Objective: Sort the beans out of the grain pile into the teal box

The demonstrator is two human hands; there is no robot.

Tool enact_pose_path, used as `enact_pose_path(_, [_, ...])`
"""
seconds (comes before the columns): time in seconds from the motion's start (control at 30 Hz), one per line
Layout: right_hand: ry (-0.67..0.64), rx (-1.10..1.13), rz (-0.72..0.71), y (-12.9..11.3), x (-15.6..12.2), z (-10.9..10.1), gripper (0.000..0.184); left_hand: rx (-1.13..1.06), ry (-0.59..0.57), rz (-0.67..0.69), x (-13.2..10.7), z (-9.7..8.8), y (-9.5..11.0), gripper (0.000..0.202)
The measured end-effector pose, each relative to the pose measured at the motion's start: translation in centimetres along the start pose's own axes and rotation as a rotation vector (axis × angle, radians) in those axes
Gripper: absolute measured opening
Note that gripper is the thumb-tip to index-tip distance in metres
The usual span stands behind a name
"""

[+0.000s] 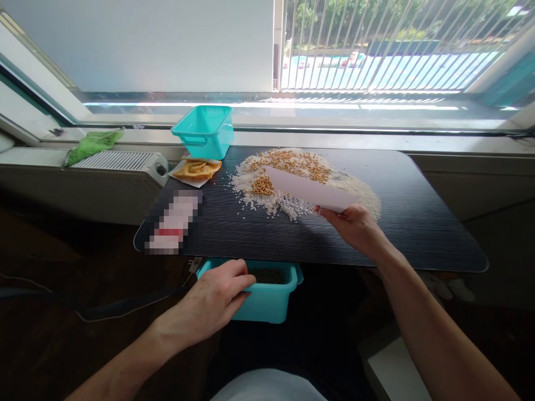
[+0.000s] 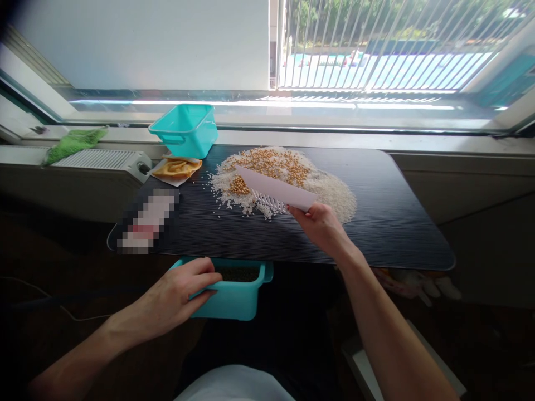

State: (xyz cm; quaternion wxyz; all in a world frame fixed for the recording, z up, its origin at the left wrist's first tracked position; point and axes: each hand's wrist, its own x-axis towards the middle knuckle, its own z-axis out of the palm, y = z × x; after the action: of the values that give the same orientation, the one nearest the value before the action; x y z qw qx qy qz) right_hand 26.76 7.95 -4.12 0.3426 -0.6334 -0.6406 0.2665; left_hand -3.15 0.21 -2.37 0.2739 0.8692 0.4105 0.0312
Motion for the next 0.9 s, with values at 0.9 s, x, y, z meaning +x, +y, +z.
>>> enact_pose_path(0.9, [-0.091, 0.177, -0.021, -1.1, -2.8, -1.5, 0.031, 0.027, 0.008, 0.035, 0.3, 0.2, 0.0, 0.017])
